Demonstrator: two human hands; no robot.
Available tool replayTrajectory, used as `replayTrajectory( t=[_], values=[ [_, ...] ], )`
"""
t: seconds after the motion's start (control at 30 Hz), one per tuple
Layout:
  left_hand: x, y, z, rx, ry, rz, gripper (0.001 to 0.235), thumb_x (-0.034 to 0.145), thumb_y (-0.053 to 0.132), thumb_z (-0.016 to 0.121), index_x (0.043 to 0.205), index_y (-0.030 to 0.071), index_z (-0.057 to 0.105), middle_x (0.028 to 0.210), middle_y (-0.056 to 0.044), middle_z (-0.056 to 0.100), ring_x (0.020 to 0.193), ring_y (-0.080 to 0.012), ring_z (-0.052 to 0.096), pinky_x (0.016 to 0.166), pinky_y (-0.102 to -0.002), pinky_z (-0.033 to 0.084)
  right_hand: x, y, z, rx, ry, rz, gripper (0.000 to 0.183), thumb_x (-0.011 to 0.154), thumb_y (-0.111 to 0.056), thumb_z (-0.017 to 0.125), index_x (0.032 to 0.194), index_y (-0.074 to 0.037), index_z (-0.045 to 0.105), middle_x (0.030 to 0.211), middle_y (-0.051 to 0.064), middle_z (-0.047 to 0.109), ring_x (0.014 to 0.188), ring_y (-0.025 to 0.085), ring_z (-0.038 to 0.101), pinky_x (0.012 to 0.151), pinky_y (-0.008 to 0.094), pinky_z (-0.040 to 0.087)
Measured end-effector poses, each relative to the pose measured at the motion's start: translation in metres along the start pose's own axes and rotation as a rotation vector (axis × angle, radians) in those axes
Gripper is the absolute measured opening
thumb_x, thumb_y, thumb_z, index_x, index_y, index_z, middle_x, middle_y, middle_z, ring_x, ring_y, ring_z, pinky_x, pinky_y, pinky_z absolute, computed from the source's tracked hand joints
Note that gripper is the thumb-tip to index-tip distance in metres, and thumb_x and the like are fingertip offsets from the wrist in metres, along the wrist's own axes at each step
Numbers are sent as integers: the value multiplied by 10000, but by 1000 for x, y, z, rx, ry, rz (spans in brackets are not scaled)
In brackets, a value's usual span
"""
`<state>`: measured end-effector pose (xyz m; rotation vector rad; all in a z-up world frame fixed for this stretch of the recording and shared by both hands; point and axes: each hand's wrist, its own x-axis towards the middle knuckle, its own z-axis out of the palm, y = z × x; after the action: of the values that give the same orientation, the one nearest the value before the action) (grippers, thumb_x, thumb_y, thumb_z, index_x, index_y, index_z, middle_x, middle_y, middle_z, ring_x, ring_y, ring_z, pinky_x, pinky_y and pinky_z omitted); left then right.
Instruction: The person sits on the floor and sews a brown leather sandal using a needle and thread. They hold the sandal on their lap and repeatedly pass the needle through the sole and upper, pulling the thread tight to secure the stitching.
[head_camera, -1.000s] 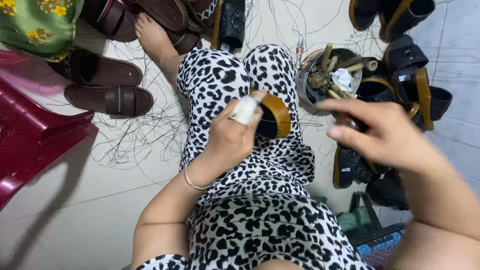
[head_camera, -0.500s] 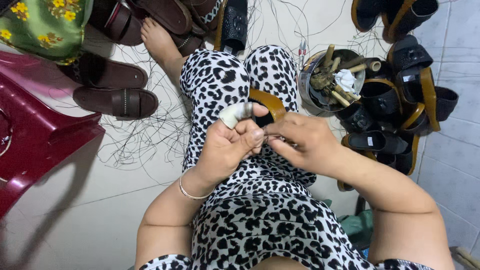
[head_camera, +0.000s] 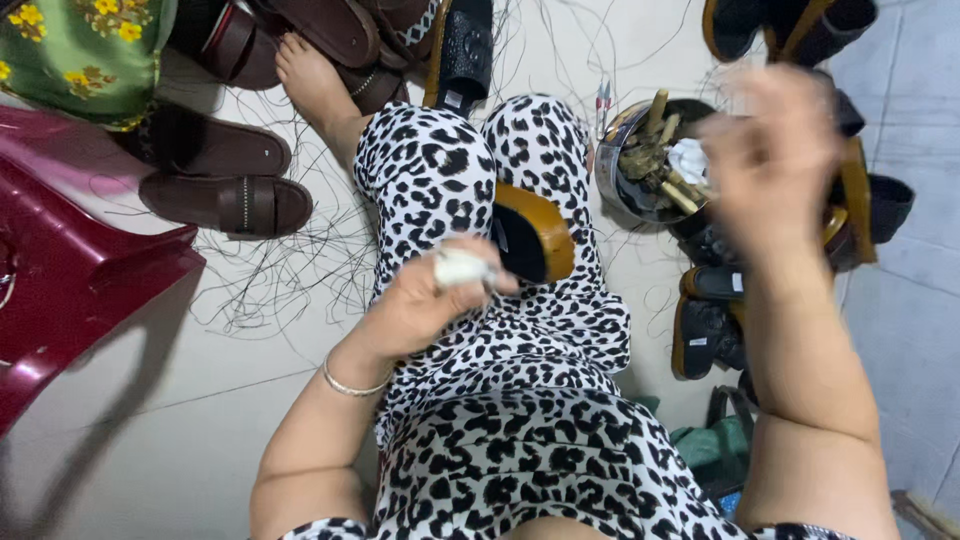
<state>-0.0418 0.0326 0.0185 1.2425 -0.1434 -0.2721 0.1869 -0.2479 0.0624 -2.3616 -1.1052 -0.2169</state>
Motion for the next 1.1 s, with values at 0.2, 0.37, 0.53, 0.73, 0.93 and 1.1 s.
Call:
replayTrajectory(
  t=[0.2, 0.37, 0.53, 0.73, 0.93, 1.1],
  values=[
    [11, 26, -25, -776, 310, 305, 271, 1071, 149, 543, 1221, 82, 759, 1671, -105, 337, 1466, -328, 454, 1267, -521, 409, 3, -69, 19, 420, -886, 79, 585, 1049, -429, 416, 1371, 28, 588, 1317, 251, 668, 1162, 386, 687, 977, 476, 585],
    [-10, 6, -56, -960, 550, 413, 463, 1146, 423, 430, 1298, 67, 684, 850, -81, 637, 733, -186, 614, 999, -511, 596, 12, -81, -1, 837, -695, 152, 272, 1020, -172, 534, 871, -15, 698, 1001, 112, 656, 929, 207, 653, 816, 320, 530],
    [-6, -47, -79, -871, 643, 159, 529, 1077, 481, 324, 1145, 87, 670, 480, 85, 209, 400, -56, 229, 415, -220, 339, -16, -82, 55, 1555, -326, 517, 540, 1112, -359, 391, 662, -93, 526, 667, 135, 548, 663, 282, 626, 441, 221, 500],
    [19, -21, -42, -204, 890, 246, 450, 1112, 338, 371, 1152, -24, 635, 529, 27, 436, 456, -84, 408, 555, -243, 418, -10, -70, 72, 1595, -162, 811, 553, 1115, -318, 437, 603, -135, 335, 519, 52, 307, 411, 194, 475, 283, 226, 416],
    [56, -1, 34, 495, 694, 468, 302, 987, 311, 617, 979, 18, 691, 803, -94, 645, 722, -272, 660, 759, -361, 583, 23, -143, 26, 978, -291, 237, 289, 998, -228, 576, 833, -40, 721, 978, 212, 719, 867, 350, 715, 774, 434, 599],
    [4, -6, -23, -247, 519, 183, 192, 1000, 92, 571, 841, 50, 671, 844, -95, 643, 764, -207, 661, 920, -332, 575, 32, -135, 20, 401, -234, -115, 228, 986, -247, 658, 1119, -73, 721, 1296, 288, 615, 1154, 468, 617, 942, 553, 547]
  ],
)
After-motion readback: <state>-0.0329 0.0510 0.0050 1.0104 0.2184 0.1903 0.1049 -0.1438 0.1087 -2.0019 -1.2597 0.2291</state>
